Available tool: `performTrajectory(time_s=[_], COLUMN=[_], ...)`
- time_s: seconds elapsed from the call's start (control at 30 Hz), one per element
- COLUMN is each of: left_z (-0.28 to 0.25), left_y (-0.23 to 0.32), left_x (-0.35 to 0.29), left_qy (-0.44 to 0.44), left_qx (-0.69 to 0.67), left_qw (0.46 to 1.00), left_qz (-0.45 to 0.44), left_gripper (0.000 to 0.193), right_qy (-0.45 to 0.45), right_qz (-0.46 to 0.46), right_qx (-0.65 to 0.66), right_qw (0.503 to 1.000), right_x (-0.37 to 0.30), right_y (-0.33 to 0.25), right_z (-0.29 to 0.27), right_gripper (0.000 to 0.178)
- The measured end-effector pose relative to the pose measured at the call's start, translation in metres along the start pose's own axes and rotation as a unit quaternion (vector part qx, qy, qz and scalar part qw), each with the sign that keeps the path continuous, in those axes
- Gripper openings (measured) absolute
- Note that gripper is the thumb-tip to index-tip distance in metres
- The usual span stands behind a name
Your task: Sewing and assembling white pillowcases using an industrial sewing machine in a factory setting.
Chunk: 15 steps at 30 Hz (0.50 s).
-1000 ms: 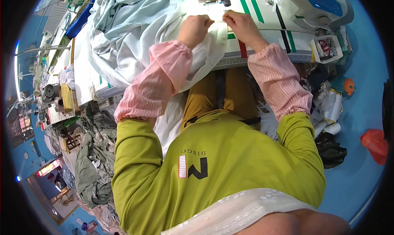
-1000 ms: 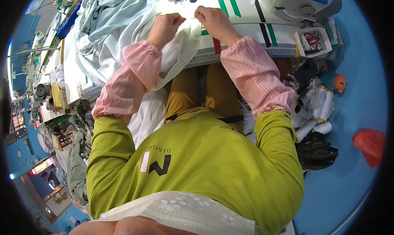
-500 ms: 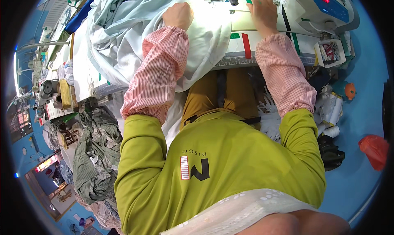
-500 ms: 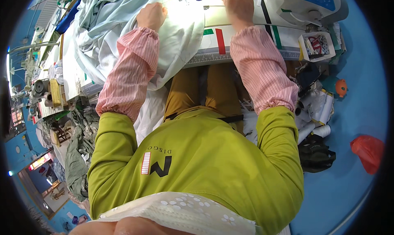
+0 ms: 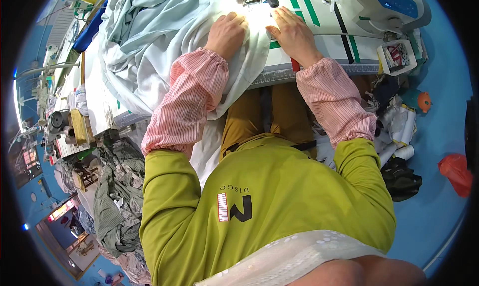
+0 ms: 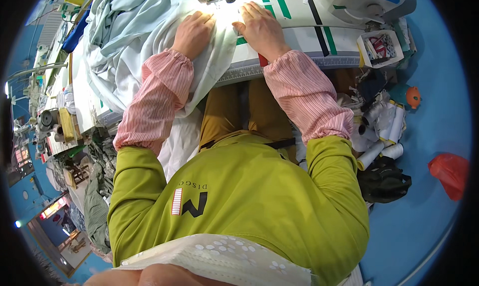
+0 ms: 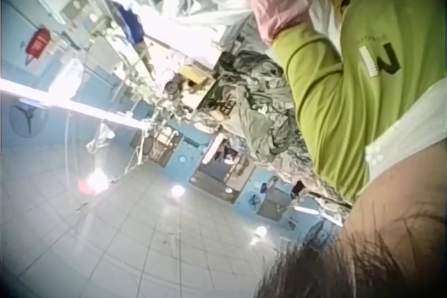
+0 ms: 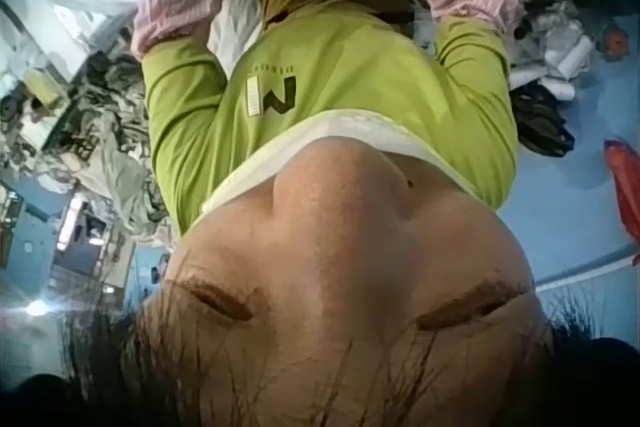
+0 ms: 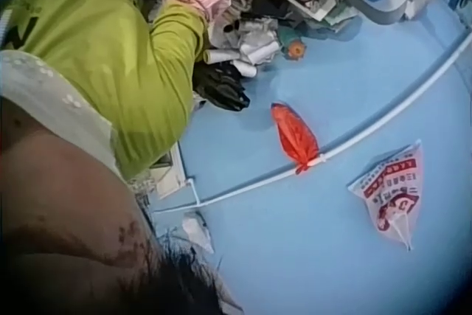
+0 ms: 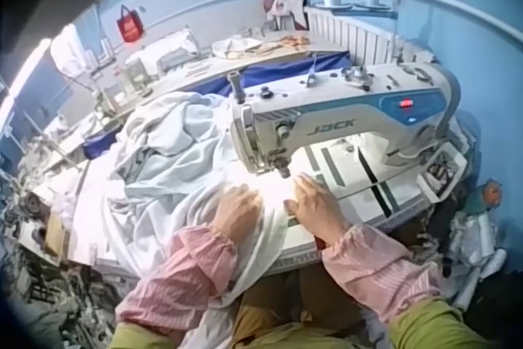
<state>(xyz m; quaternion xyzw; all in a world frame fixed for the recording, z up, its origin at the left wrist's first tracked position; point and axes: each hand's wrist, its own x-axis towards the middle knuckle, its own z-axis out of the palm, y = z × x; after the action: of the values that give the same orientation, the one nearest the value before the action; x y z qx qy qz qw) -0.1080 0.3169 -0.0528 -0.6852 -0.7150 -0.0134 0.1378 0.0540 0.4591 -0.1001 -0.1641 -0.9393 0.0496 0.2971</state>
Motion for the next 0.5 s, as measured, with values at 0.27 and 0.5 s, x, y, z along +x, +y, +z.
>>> performTrajectory(time_s=[0.27,0.5], left_z=[0.013,0.022], left_y=[-0.003,-0.004], left_x=[-0.003,-0.006], left_qy=[0.034,0.103], left_qx=[-0.043,-0.041], left_qw=[0.999,0.994], left_qz=[0.0,0.013], left_gripper=[0.032,0.022], right_qy=[0.01,0.012], right_qz=[0.053,0.072], right_qx=[-0.018,-0.022], right_qw=[0.998,0.997], right_x=[0.001,0.001], right_y=[0.002,0.001], right_z=[-0.001,0.001], right_gripper=[0.048,0.048])
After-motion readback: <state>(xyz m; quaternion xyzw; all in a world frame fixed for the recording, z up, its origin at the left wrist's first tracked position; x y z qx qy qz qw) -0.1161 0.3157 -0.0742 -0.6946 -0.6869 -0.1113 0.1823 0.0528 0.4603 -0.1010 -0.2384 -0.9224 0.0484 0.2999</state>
